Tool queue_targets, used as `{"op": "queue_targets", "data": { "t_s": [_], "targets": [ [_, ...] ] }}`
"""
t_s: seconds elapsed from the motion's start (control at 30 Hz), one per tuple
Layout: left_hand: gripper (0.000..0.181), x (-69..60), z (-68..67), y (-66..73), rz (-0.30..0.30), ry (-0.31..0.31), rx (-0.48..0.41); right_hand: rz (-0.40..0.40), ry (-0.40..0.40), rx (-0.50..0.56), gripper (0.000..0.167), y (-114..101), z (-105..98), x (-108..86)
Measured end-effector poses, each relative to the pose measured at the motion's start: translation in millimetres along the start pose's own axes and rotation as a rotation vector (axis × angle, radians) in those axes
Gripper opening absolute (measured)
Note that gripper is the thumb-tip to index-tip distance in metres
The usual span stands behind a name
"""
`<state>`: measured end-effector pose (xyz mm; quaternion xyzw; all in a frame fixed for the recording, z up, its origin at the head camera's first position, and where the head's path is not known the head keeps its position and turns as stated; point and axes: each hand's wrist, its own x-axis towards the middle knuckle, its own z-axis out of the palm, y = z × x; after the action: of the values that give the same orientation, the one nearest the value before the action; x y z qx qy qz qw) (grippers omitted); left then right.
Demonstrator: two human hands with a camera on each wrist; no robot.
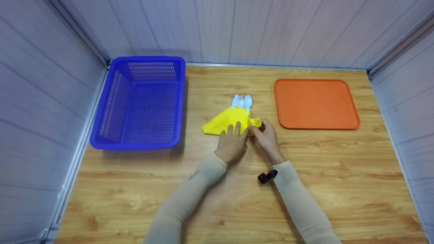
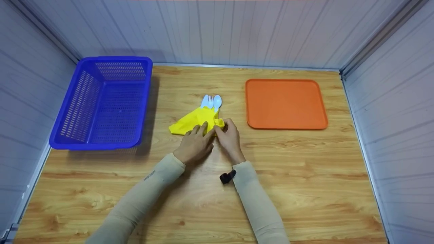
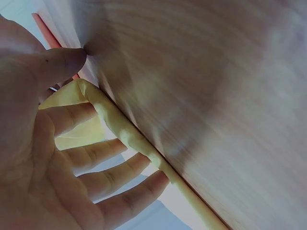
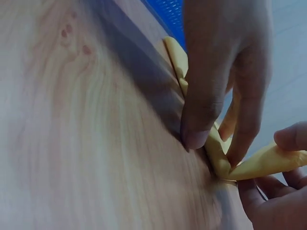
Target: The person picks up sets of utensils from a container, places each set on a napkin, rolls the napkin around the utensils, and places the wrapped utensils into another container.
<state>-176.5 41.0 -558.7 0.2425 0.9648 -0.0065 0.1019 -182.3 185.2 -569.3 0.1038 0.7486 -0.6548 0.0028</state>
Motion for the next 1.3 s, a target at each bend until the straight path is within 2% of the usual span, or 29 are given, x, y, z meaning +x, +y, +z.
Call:
{"op": "queue_targets", "data": {
  "t_s": [0.17,0.37,0.63,0.73,0.87,1.07,1.3],
  "targets": [
    [0.060,1.0,-1.2,-0.3,0.002,-0.018,-0.003,-0.029,-0.020,0.017,0.020,0.4,3.7,1.5],
    [0.060,-1.1,-1.6,-4.4,0.019,-0.006,-0.011,-0.060,-0.041,-0.078,0.022,0.0,3.5,2.1],
    [0.060,-1.8,-3.2,-11.4,0.034,-0.079,-0.086,-0.120,-0.092,-0.117,0.029,5.2,-1.3,1.3],
    [0.061,-3.3,-2.7,-16.0,0.045,-0.085,-0.137,-0.152,-0.114,-0.160,0.035,5.9,-2.4,0.2],
    [0.060,-8.6,-2.9,-23.9,0.064,-0.048,-0.173,-0.202,-0.135,-0.223,0.037,5.9,-2.0,-2.3],
    [0.057,-21.1,-2.4,-37.7,0.048,0.009,-0.146,-0.275,-0.128,-0.303,0.030,6.0,2.4,-6.3],
    [0.050,-30.7,4.9,-52.4,0.061,0.073,-0.217,-0.391,-0.120,-0.501,0.026,7.5,11.6,-7.8]
  ]
}}
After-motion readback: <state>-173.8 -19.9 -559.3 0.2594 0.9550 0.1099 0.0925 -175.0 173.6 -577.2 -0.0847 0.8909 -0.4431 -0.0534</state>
